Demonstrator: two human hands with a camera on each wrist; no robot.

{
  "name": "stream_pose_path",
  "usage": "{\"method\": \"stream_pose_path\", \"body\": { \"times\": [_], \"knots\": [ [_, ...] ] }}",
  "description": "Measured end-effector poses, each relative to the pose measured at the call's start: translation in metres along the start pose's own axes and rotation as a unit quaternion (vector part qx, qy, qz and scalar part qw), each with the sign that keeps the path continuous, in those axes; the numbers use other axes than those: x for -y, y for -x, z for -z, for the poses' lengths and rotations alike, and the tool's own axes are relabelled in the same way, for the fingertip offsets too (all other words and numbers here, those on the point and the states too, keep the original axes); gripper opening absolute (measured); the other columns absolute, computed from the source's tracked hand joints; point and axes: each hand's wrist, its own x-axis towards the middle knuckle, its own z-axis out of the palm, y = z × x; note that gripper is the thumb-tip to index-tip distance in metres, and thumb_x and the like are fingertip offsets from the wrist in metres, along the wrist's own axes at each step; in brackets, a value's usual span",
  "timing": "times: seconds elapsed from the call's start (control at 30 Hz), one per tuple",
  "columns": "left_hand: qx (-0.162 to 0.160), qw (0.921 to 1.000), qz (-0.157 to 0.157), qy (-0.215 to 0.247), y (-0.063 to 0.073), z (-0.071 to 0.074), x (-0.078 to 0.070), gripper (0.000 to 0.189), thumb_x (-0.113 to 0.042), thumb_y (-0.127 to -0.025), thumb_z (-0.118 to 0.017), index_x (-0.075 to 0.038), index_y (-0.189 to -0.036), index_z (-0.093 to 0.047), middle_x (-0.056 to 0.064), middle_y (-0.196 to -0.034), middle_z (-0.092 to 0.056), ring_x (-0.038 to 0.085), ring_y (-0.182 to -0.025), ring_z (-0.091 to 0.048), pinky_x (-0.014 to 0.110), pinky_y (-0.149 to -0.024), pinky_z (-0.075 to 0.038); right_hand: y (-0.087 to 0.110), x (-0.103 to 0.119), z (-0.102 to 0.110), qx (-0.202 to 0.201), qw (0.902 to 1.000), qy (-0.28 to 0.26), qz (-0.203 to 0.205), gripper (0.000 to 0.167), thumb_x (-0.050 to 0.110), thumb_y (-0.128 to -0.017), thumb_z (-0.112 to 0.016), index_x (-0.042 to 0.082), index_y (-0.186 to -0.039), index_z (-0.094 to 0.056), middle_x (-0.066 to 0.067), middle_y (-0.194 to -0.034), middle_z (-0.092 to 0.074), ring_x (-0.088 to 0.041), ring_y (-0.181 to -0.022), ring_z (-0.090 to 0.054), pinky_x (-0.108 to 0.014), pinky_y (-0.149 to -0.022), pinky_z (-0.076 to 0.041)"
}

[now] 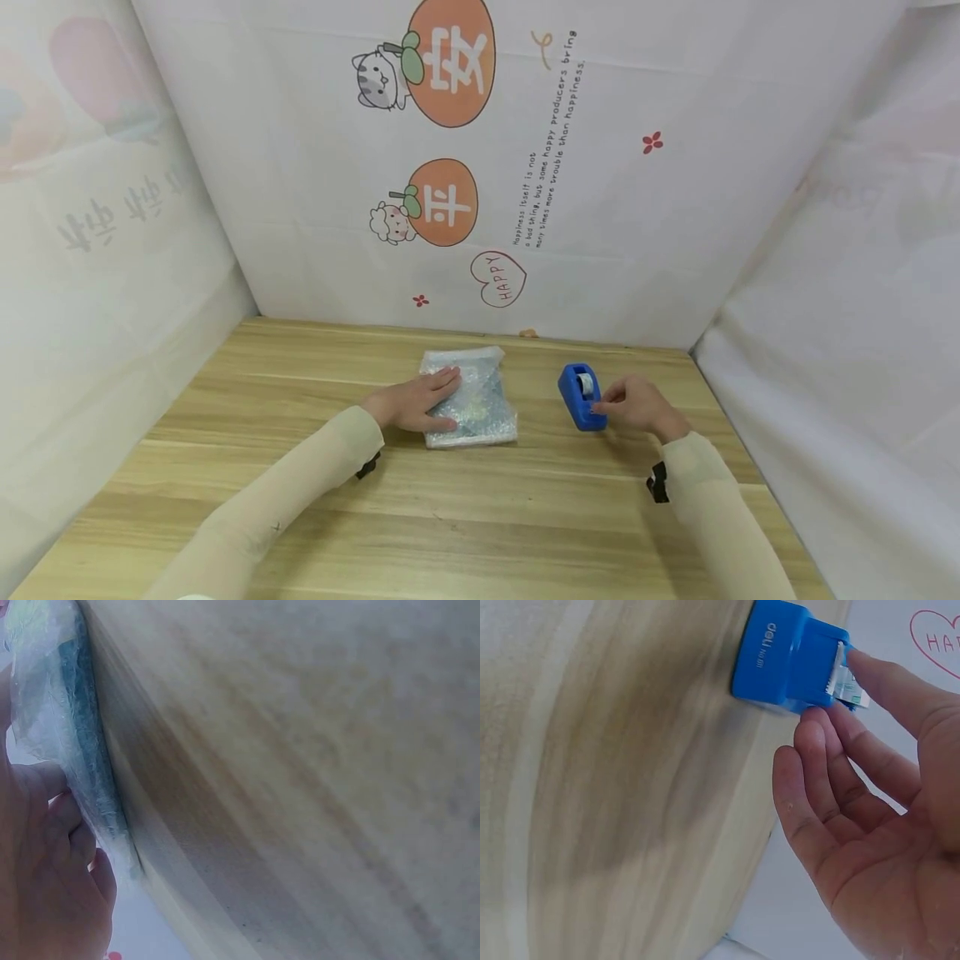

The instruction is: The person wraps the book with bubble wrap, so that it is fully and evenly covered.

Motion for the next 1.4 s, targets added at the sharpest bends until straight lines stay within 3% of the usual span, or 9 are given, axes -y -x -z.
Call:
{"method": "stream_pose_path", "body": {
  "times": [0.47,0.8,0.97,1.07,1.17,1.4],
  "knots": [
    [0.001,1.0,0.005,-0.007,-0.001,0.004,0.0,0.091,-0.058,-0.106,-0.049,-0.004,-0.169,-0.014,0.014,-0.18,-0.006,0.031,-0.168,-0.007,0.049,-0.137,-0.015,0.0,0.009,0.0,-0.009,0.9999,0.005,0.002,0.02,0.024,-0.098,-0.076,0.005,-0.096,-0.08,-0.008,-0.096,-0.079,-0.025,-0.096,-0.07,-0.041,-0.079,-0.06],
    [0.0,0.9999,0.006,-0.012,-0.001,0.003,0.001,0.091,-0.059,-0.107,-0.048,-0.004,-0.169,-0.014,0.014,-0.179,-0.007,0.032,-0.167,-0.008,0.048,-0.137,-0.016,-0.002,0.025,0.0,-0.015,0.9992,0.016,-0.033,0.019,0.016,-0.095,-0.077,-0.002,-0.089,-0.079,-0.013,-0.088,-0.078,-0.021,-0.08,-0.066,-0.03,-0.065,-0.052],
    [0.003,0.9999,0.005,-0.011,-0.001,0.001,0.001,0.091,-0.059,-0.106,-0.048,-0.003,-0.169,-0.014,0.015,-0.179,-0.007,0.032,-0.167,-0.009,0.049,-0.137,-0.016,-0.004,0.031,0.001,-0.003,0.9978,0.006,-0.065,0.031,0.016,-0.094,-0.076,0.0,-0.068,-0.074,0.002,-0.063,-0.065,-0.012,-0.061,-0.048,-0.024,-0.055,-0.039],
    [0.005,0.9999,0.006,-0.011,-0.001,0.0,0.001,0.091,-0.06,-0.106,-0.048,-0.003,-0.169,-0.014,0.015,-0.179,-0.007,0.032,-0.167,-0.009,0.049,-0.136,-0.016,-0.005,0.034,0.002,0.035,0.9955,-0.017,-0.086,0.045,0.015,-0.098,-0.071,0.008,-0.055,-0.06,0.011,-0.052,-0.047,-0.006,-0.052,-0.038,-0.021,-0.051,-0.033],
    [0.009,0.9998,0.006,-0.014,-0.001,0.0,0.0,0.092,-0.061,-0.106,-0.047,-0.004,-0.169,-0.013,0.014,-0.179,-0.006,0.032,-0.167,-0.008,0.049,-0.137,-0.016,-0.005,0.034,0.003,0.082,0.9897,-0.059,-0.101,0.049,0.011,-0.103,-0.063,0.015,-0.056,-0.048,0.01,-0.051,-0.04,-0.004,-0.048,-0.037,-0.019,-0.049,-0.034],
    [0.012,0.9998,0.006,-0.016,-0.001,0.002,-0.003,0.092,-0.061,-0.106,-0.046,-0.004,-0.169,-0.013,0.014,-0.18,-0.006,0.031,-0.167,-0.008,0.048,-0.137,-0.016,-0.005,0.029,0.006,0.115,0.9673,-0.174,-0.144,0.031,0.009,-0.106,-0.058,0.002,-0.076,-0.062,0.004,-0.062,-0.054,-0.006,-0.054,-0.047,-0.019,-0.055,-0.047]
  ]
}}
